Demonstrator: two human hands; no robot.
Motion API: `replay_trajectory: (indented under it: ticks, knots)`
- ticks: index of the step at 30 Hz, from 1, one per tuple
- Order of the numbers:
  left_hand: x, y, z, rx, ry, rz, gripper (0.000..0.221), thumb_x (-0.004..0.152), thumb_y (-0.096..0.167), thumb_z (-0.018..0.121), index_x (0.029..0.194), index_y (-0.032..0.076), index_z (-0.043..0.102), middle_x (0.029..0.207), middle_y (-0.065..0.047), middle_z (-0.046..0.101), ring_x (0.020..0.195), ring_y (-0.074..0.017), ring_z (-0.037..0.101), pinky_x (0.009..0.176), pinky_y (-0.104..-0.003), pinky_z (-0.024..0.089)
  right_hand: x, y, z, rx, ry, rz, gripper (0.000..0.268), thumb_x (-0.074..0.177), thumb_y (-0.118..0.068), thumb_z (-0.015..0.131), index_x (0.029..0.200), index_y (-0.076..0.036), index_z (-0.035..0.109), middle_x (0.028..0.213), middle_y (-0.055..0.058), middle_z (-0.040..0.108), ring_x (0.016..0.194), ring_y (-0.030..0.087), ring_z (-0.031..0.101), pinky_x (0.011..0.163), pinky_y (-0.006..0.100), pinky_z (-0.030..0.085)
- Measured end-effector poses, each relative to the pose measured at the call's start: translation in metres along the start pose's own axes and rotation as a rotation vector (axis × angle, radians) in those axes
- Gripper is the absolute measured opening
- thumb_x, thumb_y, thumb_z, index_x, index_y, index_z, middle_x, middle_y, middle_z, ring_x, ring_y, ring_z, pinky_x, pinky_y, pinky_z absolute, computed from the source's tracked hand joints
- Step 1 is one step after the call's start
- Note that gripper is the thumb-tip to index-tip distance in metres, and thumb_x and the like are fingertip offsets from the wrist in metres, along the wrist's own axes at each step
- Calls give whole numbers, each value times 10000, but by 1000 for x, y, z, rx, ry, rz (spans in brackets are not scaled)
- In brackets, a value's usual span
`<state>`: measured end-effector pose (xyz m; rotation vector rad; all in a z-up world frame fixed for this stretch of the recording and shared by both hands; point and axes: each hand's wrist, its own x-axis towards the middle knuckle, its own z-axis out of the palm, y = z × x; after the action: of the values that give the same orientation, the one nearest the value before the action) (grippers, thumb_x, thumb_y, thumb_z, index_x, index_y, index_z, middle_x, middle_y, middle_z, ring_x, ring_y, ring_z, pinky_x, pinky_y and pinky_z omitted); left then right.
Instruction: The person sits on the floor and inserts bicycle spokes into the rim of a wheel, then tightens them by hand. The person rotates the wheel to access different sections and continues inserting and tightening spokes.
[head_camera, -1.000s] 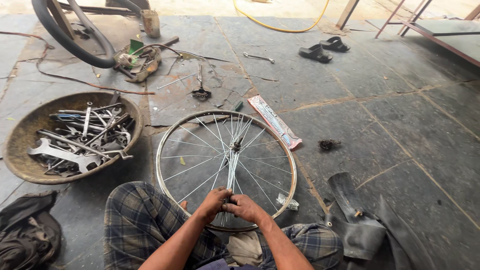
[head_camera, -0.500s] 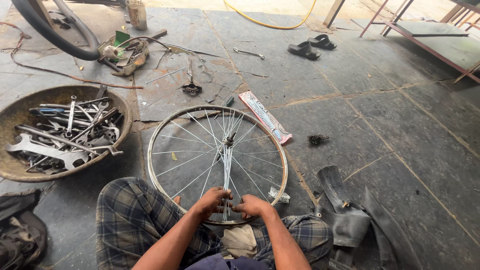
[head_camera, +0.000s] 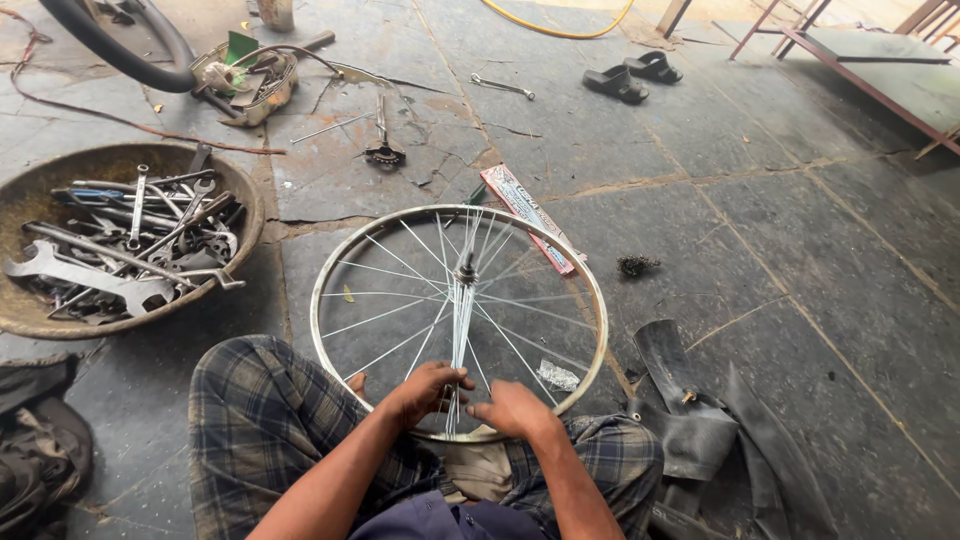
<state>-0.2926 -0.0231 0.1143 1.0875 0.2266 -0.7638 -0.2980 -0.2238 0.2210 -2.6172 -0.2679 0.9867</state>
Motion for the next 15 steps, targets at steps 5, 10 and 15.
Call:
replay_trajectory:
  ticks: [5,10,15]
  knots:
    - [7,-5,9,135,15,-43,370,910,346,681,1092,24,681,1011,-91,783,764,-202,740,723,-352,579,17,22,17,7,-48,-89,621,855,-535,737,1136,17,695,1118,262,693,1095,423,654,937,495,510]
    - [13,-7,8,105,33,-29,391,908,349,702,1110,15,677,1012,-88,762,808,-171,725,738,-345,560,38,52,23,193,124,-160,537,884,-489,706,1095,5,700,1027,214,723,957,361,696,813,459,540]
    - [-1,5,17,110,34,-2,420,922,405,667,1180,76,631,1058,-74,736,872,-165,696,781,-339,563,50,47,16,588,267,67,434,948,-424,677,1099,-18,703,931,138,757,740,209,709,680,362,557]
